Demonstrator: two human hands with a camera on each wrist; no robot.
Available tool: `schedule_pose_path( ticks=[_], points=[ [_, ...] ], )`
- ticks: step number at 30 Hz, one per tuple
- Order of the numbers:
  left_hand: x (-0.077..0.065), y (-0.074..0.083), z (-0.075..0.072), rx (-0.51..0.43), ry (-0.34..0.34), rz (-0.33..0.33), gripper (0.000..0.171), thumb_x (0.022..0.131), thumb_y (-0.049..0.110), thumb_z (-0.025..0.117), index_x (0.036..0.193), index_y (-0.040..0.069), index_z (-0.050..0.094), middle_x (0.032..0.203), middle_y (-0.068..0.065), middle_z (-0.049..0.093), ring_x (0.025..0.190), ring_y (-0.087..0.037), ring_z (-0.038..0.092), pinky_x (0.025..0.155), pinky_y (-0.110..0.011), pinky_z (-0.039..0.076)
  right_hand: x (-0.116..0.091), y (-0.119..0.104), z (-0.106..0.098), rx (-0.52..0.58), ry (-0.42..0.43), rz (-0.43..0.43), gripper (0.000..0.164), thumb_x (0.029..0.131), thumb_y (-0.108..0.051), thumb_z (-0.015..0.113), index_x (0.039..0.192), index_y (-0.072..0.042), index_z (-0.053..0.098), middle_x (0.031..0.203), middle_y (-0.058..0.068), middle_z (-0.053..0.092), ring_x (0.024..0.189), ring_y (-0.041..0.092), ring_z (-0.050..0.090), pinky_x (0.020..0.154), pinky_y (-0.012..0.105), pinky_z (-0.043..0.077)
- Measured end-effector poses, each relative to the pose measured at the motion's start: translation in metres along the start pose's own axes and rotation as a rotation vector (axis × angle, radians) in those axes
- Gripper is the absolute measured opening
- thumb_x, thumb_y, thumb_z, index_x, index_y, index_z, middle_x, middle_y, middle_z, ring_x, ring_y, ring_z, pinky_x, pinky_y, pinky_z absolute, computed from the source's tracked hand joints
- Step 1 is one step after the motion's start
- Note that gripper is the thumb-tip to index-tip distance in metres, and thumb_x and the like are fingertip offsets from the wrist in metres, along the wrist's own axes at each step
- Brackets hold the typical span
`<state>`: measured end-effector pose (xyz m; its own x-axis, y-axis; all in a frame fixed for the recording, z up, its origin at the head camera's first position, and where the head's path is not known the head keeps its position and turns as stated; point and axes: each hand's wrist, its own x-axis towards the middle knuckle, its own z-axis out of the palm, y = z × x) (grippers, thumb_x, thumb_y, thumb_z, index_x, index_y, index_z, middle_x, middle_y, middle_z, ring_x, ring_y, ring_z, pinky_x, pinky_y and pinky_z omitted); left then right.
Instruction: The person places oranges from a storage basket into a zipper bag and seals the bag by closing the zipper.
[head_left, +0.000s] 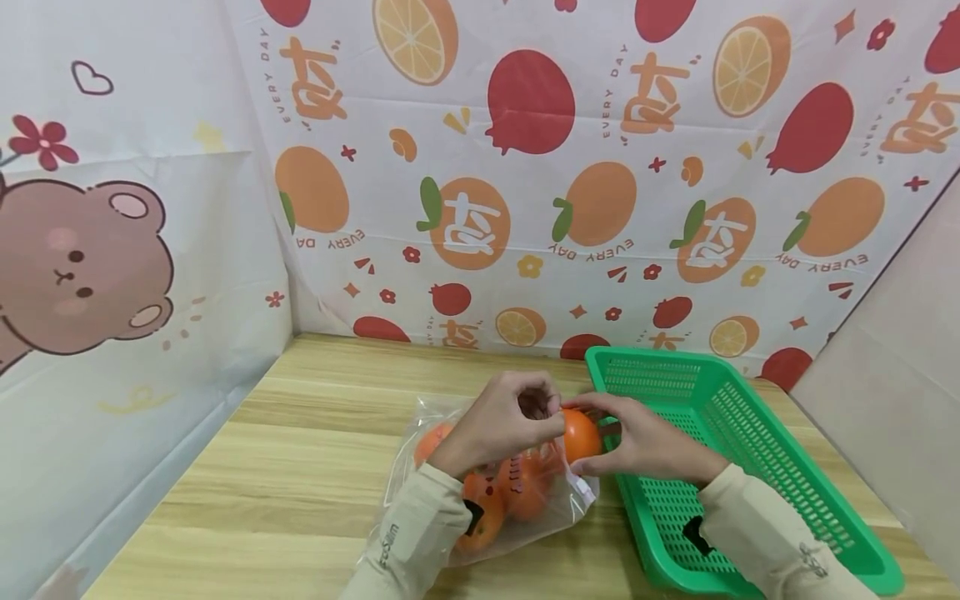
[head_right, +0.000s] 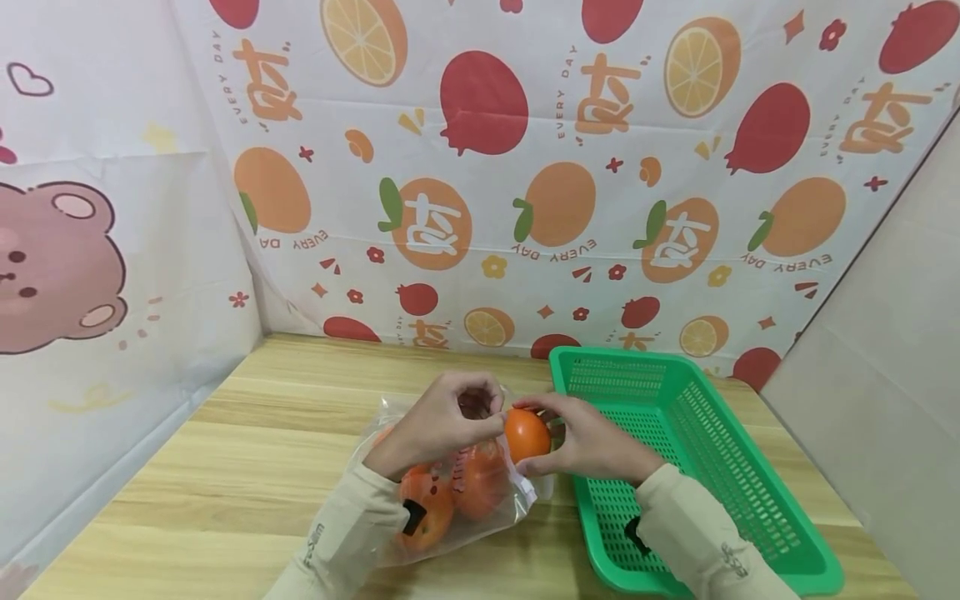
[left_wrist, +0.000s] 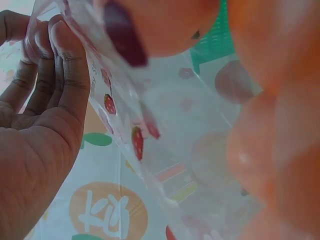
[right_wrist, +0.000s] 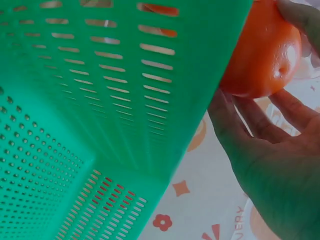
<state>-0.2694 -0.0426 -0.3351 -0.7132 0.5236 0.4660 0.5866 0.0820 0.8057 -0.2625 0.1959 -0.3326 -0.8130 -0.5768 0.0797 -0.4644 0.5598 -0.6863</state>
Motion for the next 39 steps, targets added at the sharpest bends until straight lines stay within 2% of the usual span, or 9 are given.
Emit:
schedule_pose_path(
  ticks=[5, 9, 13, 19, 24, 27, 33, 39],
  points=[
    [0.0, 0.0, 0.0, 0.003, -0.002, -0.002, 0.007, 0.083, 0.005, 0.067, 0.081, 0.011, 0.063, 0.074, 0.0, 0.059, 0.063, -0.011, 0.054, 0.058, -0.023, 0.049, 0.002, 0.001, -0.001, -0.057, 0.0, 0.004, 0.069, 0.081, -0.04, 0.085, 0.14, -0.02, 0.055, 0.126, -0.007, 0.061, 0.111, 0.019, 0.057, 0.089, 0.041, 0.054],
    [0.0, 0.0, 0.0, 0.005, -0.007, 0.004, 0.007, 0.083, 0.005, 0.067, 0.081, 0.011, 0.063, 0.075, 0.0, 0.059, 0.064, -0.011, 0.055, 0.06, -0.023, 0.049, 0.002, 0.002, -0.002, -0.065, -0.005, 0.004, 0.068, 0.081, -0.036, 0.086, 0.139, -0.018, 0.054, 0.128, -0.007, 0.059, 0.109, 0.02, 0.056, 0.086, 0.042, 0.053],
    [0.0, -0.001, 0.001, 0.001, -0.014, 0.012, 0.008, 0.084, 0.005, 0.068, 0.082, 0.011, 0.063, 0.076, 0.0, 0.059, 0.065, -0.011, 0.055, 0.061, -0.023, 0.05, 0.0, 0.003, 0.0, -0.097, -0.001, 0.004, 0.067, 0.08, -0.031, 0.087, 0.136, -0.017, 0.054, 0.127, -0.005, 0.059, 0.105, 0.021, 0.055, 0.084, 0.04, 0.054],
    [-0.001, 0.0, 0.003, -0.004, -0.014, 0.01, 0.008, 0.084, 0.004, 0.068, 0.082, 0.011, 0.063, 0.076, 0.0, 0.059, 0.065, -0.011, 0.056, 0.061, -0.024, 0.051, 0.001, 0.003, 0.008, -0.226, 0.038, -0.042, 0.066, 0.078, -0.021, 0.089, 0.134, -0.011, 0.055, 0.12, -0.001, 0.061, 0.097, 0.019, 0.053, 0.078, 0.034, 0.056],
    [-0.002, 0.0, 0.003, 0.004, -0.001, 0.017, 0.009, 0.084, 0.004, 0.068, 0.081, 0.011, 0.063, 0.075, 0.0, 0.059, 0.065, -0.012, 0.056, 0.062, -0.024, 0.051, 0.007, 0.001, 0.014, -0.3, 0.044, -0.08, 0.065, 0.076, -0.013, 0.089, 0.132, -0.009, 0.057, 0.112, -0.001, 0.066, 0.085, 0.015, 0.06, 0.072, 0.028, 0.058],
    [-0.002, 0.0, 0.002, 0.004, 0.002, 0.022, 0.008, 0.083, 0.004, 0.067, 0.081, 0.011, 0.062, 0.076, 0.0, 0.059, 0.066, -0.012, 0.057, 0.063, -0.024, 0.051, 0.01, -0.001, 0.017, -0.35, 0.035, -0.092, 0.064, 0.077, -0.012, 0.089, 0.133, -0.009, 0.059, 0.11, -0.001, 0.069, 0.084, 0.012, 0.063, 0.072, 0.025, 0.058],
    [-0.002, -0.001, 0.004, -0.027, -0.011, 0.022, 0.008, 0.085, 0.003, 0.066, 0.082, 0.01, 0.063, 0.079, -0.001, 0.061, 0.07, -0.013, 0.059, 0.065, -0.025, 0.053, 0.014, 0.0, 0.023, -0.469, 0.024, -0.128, 0.052, 0.079, -0.009, 0.087, 0.126, -0.012, 0.066, 0.109, -0.002, 0.067, 0.086, 0.011, 0.062, 0.074, 0.023, 0.057],
    [-0.001, -0.001, 0.004, -0.039, -0.006, 0.017, 0.007, 0.084, 0.004, 0.065, 0.082, 0.01, 0.063, 0.076, 0.0, 0.06, 0.068, -0.012, 0.057, 0.063, -0.024, 0.051, 0.015, 0.003, 0.026, -0.461, 0.043, -0.175, 0.036, 0.082, -0.003, 0.083, 0.113, -0.013, 0.067, 0.095, -0.002, 0.06, 0.078, 0.013, 0.056, 0.065, 0.02, 0.052]
  ],
)
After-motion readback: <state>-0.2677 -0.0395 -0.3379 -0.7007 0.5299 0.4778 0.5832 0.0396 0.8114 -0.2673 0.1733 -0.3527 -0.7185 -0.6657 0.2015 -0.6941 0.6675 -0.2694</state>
